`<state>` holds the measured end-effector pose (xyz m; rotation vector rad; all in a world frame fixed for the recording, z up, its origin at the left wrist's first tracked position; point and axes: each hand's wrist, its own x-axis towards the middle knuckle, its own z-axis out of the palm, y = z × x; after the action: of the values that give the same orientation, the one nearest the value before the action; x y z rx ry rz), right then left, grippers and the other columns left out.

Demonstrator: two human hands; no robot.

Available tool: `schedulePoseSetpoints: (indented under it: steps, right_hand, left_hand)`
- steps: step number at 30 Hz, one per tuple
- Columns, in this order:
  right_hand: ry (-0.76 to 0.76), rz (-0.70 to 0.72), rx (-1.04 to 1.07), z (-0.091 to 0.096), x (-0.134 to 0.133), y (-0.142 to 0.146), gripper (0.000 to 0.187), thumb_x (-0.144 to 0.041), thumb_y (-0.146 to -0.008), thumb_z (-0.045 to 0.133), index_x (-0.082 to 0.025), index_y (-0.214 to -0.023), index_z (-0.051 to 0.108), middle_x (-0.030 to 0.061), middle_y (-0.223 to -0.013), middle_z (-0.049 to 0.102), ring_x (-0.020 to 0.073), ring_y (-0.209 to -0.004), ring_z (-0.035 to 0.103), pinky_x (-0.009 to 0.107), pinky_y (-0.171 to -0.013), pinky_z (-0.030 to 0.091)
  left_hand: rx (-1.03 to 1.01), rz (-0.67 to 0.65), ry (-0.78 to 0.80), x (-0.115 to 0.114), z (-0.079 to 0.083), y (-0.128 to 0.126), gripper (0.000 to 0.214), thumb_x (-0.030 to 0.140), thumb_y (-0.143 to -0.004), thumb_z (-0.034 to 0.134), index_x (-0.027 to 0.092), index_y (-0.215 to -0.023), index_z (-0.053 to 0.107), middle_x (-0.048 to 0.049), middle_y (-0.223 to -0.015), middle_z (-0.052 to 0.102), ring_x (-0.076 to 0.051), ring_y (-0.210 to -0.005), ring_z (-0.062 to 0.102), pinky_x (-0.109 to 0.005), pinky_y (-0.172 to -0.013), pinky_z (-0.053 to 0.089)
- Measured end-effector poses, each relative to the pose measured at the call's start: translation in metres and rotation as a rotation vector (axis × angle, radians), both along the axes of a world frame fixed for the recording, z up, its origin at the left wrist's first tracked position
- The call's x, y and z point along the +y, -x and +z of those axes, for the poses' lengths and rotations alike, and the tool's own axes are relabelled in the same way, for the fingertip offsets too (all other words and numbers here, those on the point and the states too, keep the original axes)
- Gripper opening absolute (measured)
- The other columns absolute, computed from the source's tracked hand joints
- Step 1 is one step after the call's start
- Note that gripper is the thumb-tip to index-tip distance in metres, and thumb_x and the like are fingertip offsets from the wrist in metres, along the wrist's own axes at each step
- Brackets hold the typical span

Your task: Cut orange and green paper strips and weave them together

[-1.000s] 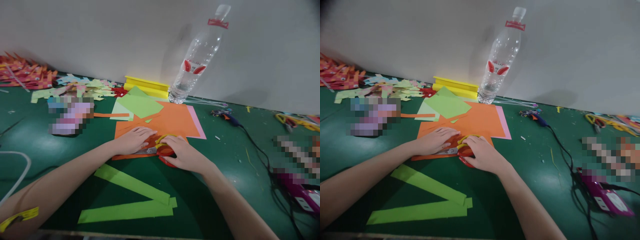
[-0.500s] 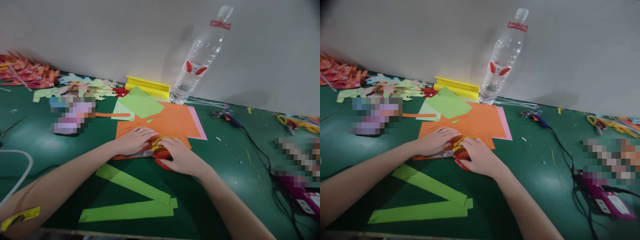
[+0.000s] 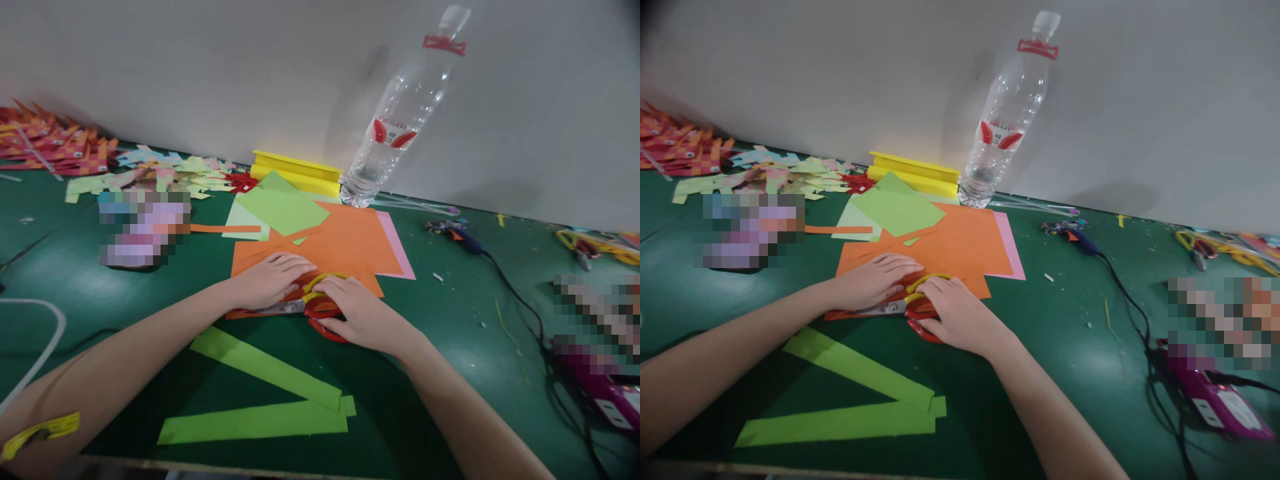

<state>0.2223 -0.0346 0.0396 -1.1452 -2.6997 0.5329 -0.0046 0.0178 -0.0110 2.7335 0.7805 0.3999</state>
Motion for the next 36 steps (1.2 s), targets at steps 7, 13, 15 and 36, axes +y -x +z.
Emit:
schedulePoseSetpoints:
  steps: [7, 13, 15, 36]
  right_hand:
    - [0.040, 0.005, 0.009, 0.001, -0.004, 0.004, 0.031, -0.028, -0.083, 0.062, -0.020, -0.112, 0.055, 0.0092, -0.116, 0.062, 0.0245, -0.107, 0.055, 0.041, -0.092, 0.042]
    - [0.062, -0.001, 0.046, 0.001, -0.004, 0.002, 0.032, -0.029, -0.082, 0.062, -0.021, -0.112, 0.056, 0.0084, -0.116, 0.062, 0.0242, -0.107, 0.056, 0.041, -0.091, 0.042]
    - [0.091, 0.002, 0.073, 0.002, -0.003, -0.004, 0.032, -0.027, -0.080, 0.062, -0.023, -0.111, 0.056, 0.0072, -0.115, 0.062, 0.0233, -0.107, 0.056, 0.040, -0.091, 0.042]
    - [-0.336, -0.819, 0.000, -0.035, 0.043, -0.103, 0.042, -0.031, -0.077, 0.056, -0.013, -0.114, 0.056, 0.0182, -0.115, 0.061, 0.0369, -0.109, 0.054, 0.055, -0.090, 0.043]
  left_hand:
    - [-0.001, -0.011, -0.004, 0.000, -0.001, 0.000, 0.036, 0.024, -0.098, 0.033, 0.020, -0.134, 0.036, -0.0069, -0.138, 0.045, -0.021, -0.128, 0.038, -0.037, -0.106, 0.028]
    - [-0.029, 0.021, 0.113, 0.001, 0.004, 0.000, 0.039, 0.023, -0.095, 0.040, 0.019, -0.133, 0.038, -0.0085, -0.138, 0.045, -0.022, -0.129, 0.038, -0.038, -0.106, 0.030]
    - [-0.086, 0.051, 0.194, 0.003, 0.005, 0.002, 0.040, 0.024, -0.093, 0.044, 0.021, -0.133, 0.039, -0.0089, -0.138, 0.046, -0.022, -0.128, 0.040, -0.038, -0.105, 0.033]
    - [-0.188, 0.119, 0.183, 0.002, 0.009, 0.004, 0.031, 0.034, -0.087, 0.056, 0.020, -0.115, 0.057, -0.0091, -0.118, 0.060, -0.021, -0.113, 0.053, -0.038, -0.097, 0.044]
